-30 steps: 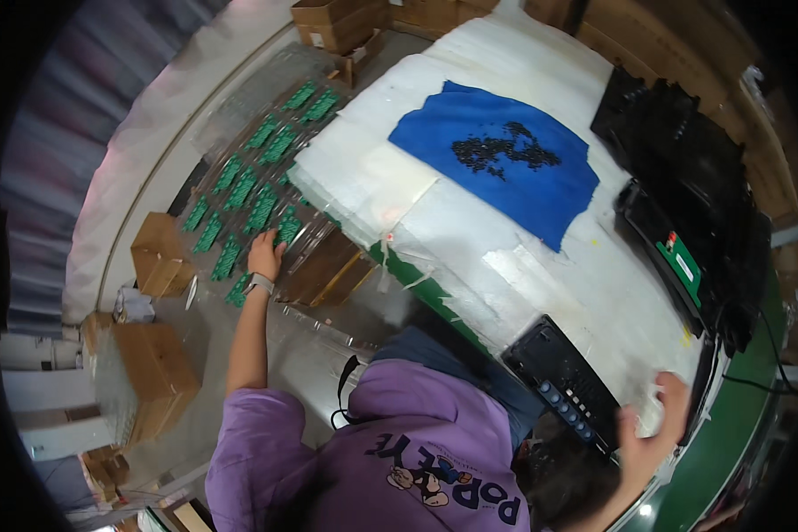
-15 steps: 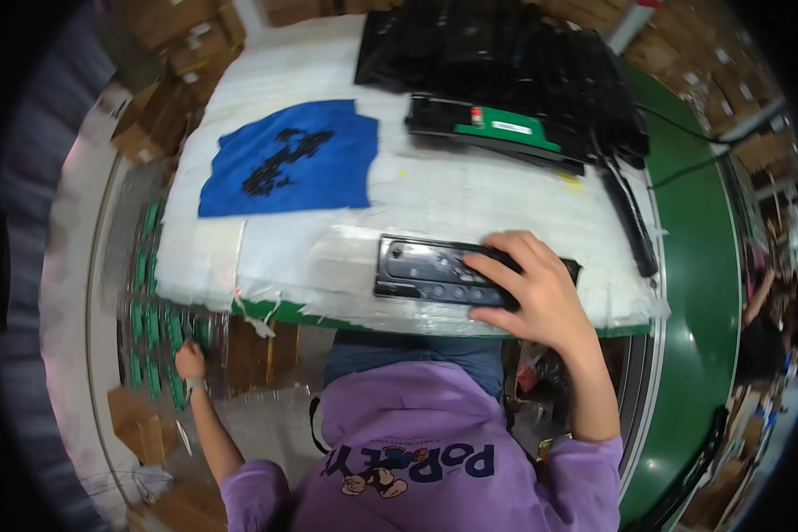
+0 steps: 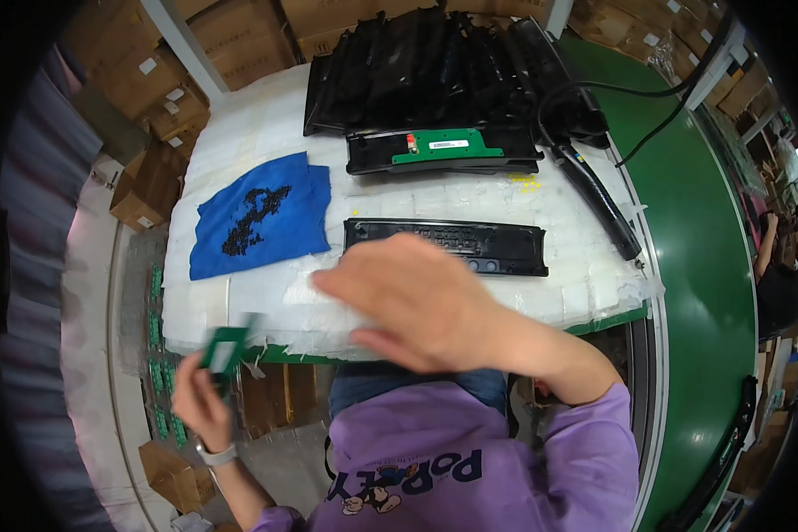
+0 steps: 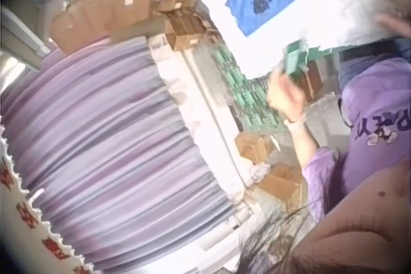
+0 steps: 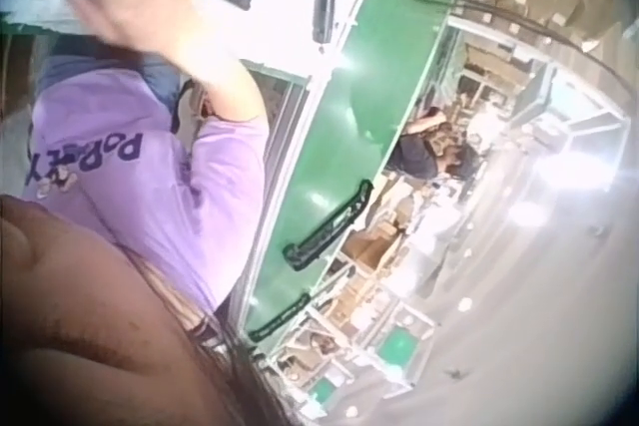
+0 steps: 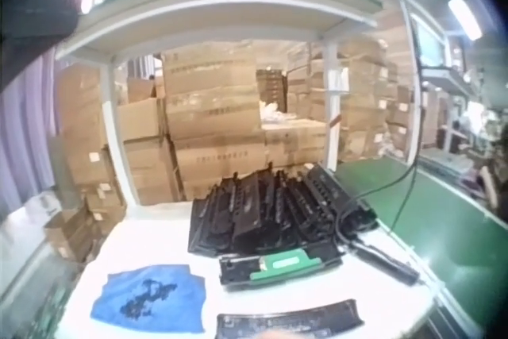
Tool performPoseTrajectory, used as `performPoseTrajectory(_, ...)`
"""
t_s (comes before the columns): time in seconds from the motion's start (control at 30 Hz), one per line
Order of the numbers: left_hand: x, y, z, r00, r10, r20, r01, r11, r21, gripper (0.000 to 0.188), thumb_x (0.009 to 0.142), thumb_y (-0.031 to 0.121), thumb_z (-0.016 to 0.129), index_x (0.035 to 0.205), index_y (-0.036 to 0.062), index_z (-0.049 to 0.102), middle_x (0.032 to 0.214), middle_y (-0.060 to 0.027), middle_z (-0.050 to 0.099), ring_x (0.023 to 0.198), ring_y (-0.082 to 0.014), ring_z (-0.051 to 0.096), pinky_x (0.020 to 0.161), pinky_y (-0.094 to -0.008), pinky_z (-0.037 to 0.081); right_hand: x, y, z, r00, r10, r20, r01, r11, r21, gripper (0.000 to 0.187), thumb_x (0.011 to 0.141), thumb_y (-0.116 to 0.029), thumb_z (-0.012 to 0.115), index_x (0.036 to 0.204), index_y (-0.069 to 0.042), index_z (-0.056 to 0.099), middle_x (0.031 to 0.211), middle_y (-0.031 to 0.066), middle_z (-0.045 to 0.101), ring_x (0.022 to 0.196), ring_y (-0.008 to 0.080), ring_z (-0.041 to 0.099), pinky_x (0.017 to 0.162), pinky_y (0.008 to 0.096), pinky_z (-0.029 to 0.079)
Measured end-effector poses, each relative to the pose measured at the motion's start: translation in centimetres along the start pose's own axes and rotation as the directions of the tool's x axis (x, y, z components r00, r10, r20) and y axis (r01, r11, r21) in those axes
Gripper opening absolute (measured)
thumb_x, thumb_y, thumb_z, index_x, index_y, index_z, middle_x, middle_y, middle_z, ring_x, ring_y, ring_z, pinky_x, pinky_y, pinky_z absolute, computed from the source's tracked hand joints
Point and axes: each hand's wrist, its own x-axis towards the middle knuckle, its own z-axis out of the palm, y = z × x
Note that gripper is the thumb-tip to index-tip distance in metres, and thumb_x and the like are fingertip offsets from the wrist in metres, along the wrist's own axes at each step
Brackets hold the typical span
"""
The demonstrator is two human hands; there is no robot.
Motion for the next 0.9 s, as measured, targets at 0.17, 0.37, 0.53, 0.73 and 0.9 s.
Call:
performPoseTrajectory(0.17,7.8,8.1,6.7,0.876,0.465,0.131,-0.361,0.811,-0.461,0.032,0.068,-0.003,0.065,0.098,-0.003,0.057,0.066,-0.0104,0.058,0.054,-0.0253,0.058,0.049,-0.0306,0.044,0.0,-0.5,0.4,0.984,0.002,0.179,0.031,0.982,-0.185,0.056,0.066,-0.012,0.065,0.117,0.003,0.048,0.08,0.0065,0.054,0.077,0.023,0.055,0.072,0.0343,0.042)
performPoseTrajectory(0.37,13.4,9.7,12.0,0.898,0.439,-0.006,-0.381,0.771,-0.511,0.047,0.069,0.011,0.07,0.11,-0.002,0.05,0.095,-0.0171,0.059,0.083,-0.0332,0.058,0.069,-0.0362,0.046,-2.9,4.6,-3.3,0.848,0.521,-0.096,-0.524,0.852,-0.006,0.032,0.076,0.003,0.05,0.108,0.0,0.055,0.083,0.0153,0.058,0.076,0.0316,0.057,0.068,0.0355,0.044)
performPoseTrajectory(0.53,11.9,9.4,15.9,0.802,0.542,0.25,-0.295,0.724,-0.623,0.06,0.065,0.017,0.073,0.116,-0.0005,0.046,0.115,-0.0174,0.051,0.1,-0.0337,0.052,0.084,-0.0381,0.042,-4.7,7.2,-4.4,0.748,0.663,0.036,-0.664,0.748,0.016,0.024,0.079,0.002,0.05,0.101,0.002,0.057,0.091,0.0165,0.06,0.085,0.0338,0.058,0.075,0.0365,0.045)
performPoseTrajectory(0.73,10.8,9.7,17.3,0.826,0.4,0.397,-0.072,0.774,-0.629,0.064,0.062,0.008,0.075,0.118,0.0005,0.046,0.119,-0.0164,0.047,0.101,-0.0328,0.051,0.085,-0.0377,0.042,-5.2,7.2,-2.9,0.733,0.65,0.201,-0.66,0.751,-0.024,0.026,0.079,0.001,0.051,0.104,-0.003,0.056,0.093,0.0128,0.061,0.083,0.0297,0.056,0.079,0.034,0.039)
performPoseTrajectory(0.9,10.7,9.4,17.5,0.813,0.411,0.412,-0.065,0.768,-0.637,0.061,0.064,0.009,0.074,0.118,0.0006,0.046,0.118,-0.0163,0.048,0.101,-0.034,0.051,0.085,-0.0381,0.042,-5.4,7.8,-3.4,0.741,0.631,0.231,-0.653,0.757,0.028,0.029,0.075,0.006,0.051,0.102,0.0,0.056,0.089,0.0124,0.061,0.078,0.0285,0.057,0.074,0.0337,0.038)
